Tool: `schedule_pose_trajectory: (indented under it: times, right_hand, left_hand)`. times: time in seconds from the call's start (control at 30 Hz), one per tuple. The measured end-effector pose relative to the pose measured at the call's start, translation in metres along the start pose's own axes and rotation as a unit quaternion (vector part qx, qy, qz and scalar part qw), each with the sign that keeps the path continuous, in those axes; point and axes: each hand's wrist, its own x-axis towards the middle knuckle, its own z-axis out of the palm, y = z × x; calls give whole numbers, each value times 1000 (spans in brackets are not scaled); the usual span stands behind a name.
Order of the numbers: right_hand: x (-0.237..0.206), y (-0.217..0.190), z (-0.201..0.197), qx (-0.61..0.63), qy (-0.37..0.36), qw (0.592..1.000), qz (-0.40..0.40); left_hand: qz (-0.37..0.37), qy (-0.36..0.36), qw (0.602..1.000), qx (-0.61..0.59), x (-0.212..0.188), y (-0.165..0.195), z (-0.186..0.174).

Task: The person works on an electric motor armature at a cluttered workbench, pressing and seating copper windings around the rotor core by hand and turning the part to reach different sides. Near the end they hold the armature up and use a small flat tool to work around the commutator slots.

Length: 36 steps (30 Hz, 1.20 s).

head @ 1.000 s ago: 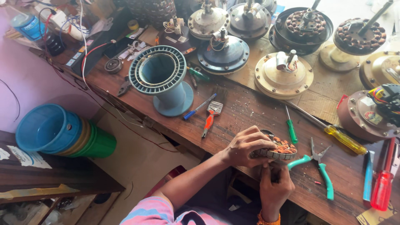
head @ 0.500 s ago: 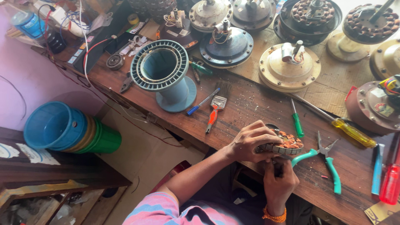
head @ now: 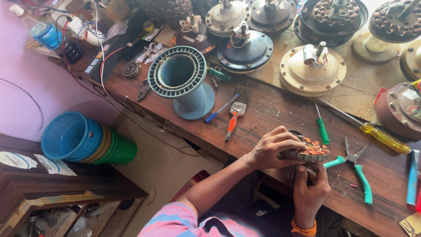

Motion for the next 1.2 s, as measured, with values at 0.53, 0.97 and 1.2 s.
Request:
schedule_pose_trajectory:
  times: [0.53,0.97,1.2]
  right_hand:
    - [3,-9,-5,-33,-38,997,-55]
    - [10,-15,-6,-10,-106,994,5]
    - [0,-16,-17,-31,-113,993,-9]
  left_hand:
    - [2,-4,1000,0,-3,-4,1]
    - [24,-38,999,-9,3,-3,-14]
    - [28,-37,998,-40,7,16,-33]
